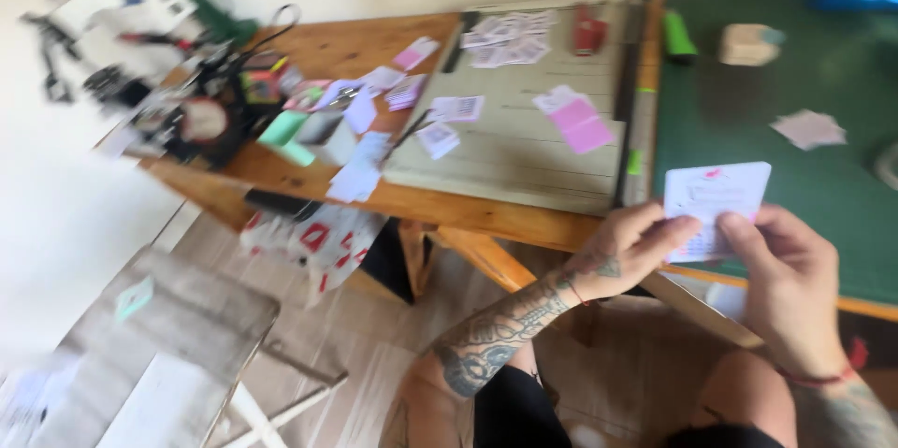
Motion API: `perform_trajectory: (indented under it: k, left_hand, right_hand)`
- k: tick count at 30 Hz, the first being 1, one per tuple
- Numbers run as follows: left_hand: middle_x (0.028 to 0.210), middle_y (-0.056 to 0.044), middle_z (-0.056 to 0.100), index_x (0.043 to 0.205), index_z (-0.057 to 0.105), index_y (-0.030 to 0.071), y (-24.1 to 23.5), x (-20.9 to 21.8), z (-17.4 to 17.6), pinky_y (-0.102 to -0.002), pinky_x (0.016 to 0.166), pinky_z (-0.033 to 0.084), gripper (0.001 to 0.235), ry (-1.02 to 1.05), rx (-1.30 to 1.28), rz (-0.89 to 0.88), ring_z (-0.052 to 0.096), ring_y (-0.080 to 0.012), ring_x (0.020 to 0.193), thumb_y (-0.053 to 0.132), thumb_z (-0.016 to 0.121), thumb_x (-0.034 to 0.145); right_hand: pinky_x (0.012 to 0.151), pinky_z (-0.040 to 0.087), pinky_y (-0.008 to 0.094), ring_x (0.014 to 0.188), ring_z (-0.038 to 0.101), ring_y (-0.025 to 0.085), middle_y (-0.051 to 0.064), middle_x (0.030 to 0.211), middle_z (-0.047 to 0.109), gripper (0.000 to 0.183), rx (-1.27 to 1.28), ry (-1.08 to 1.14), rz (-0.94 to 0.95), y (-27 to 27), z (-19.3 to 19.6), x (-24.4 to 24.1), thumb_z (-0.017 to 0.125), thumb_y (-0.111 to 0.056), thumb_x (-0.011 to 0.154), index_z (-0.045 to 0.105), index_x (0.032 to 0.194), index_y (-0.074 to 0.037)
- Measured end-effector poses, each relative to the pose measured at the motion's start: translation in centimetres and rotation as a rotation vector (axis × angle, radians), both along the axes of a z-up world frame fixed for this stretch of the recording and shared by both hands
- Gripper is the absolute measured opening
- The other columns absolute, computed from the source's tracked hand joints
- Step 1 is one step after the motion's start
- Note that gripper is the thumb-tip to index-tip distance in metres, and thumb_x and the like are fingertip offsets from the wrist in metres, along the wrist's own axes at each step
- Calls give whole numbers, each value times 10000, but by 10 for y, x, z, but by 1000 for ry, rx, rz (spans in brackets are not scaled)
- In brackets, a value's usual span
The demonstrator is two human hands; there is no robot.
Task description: The person assembles small paper cards by folding a white sheet around a pink card and pressing it into place. They repeat this process for several units, handling the paper and cards by hand on a green cutting mat.
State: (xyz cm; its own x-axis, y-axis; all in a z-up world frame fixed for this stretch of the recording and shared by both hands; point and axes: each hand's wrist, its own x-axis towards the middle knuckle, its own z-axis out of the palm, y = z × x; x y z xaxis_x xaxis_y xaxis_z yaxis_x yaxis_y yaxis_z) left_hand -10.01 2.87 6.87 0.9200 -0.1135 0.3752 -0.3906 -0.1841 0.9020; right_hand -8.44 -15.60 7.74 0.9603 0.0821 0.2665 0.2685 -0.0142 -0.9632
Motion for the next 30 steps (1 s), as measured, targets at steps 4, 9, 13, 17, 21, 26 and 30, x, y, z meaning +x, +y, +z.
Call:
perform_trajectory:
  k: [4,9,13,17,21,26,30]
  left_hand:
    - [736,-2,585,1008,613,124,27,14,3,-281,590,440,317,42,-34,86,540,-124,624,422,510,1038]
    - [728,11,607,1038,615,133,118,64,48,-233,439,424,306,124,-405,350,543,-95,564,427,600,954]
    - [766,-62,664,955,647,72,201,115,81,-257,404,439,273,-103,-546,472,522,-122,448,342,638,917]
    - [495,51,474,741,592,136,276,153,52,-240,332,274,387,94,-313,653,397,-83,340,474,559,927]
    - [754,-50,677,760,627,169,317,138,11,-454,688,425,581,420,204,1057,660,-263,748,723,456,774]
    - [990,-73,733,973,727,153,310,176,-21,-434,803,532,291,-386,896,724,687,-302,922,437,715,909]
    - [1426,-99,593,1354,595,130,225,182,8,-475,994,490,663,0,891,454,558,-295,1296,617,599,905]
  right_hand:
    - [895,517,391,988,607,273,183,1262,646,373,-73,21,125,-15,-6,11,503,-176,1089,541,1393,38]
    - [816,497,405,899,598,340,260,1247,607,406,-69,-68,135,-74,-81,98,447,-226,1240,469,1517,69]
    - [752,476,375,882,591,297,238,1200,619,293,-186,-76,118,-105,-130,178,443,-190,1328,509,1489,45]
    - [725,476,311,878,561,235,207,1214,605,278,-196,-56,131,-126,-181,223,469,-175,1317,516,1467,53]
    - [751,481,284,893,603,211,189,1165,649,217,-214,-71,101,-124,-174,203,520,-138,1299,593,1434,16]
    - [762,469,271,814,585,176,136,1072,686,190,-282,-3,39,-89,-95,148,585,-111,1185,654,1307,17]
    - [754,468,287,807,589,189,133,1057,707,176,-337,26,34,-87,-84,139,582,-98,1153,688,1229,21]
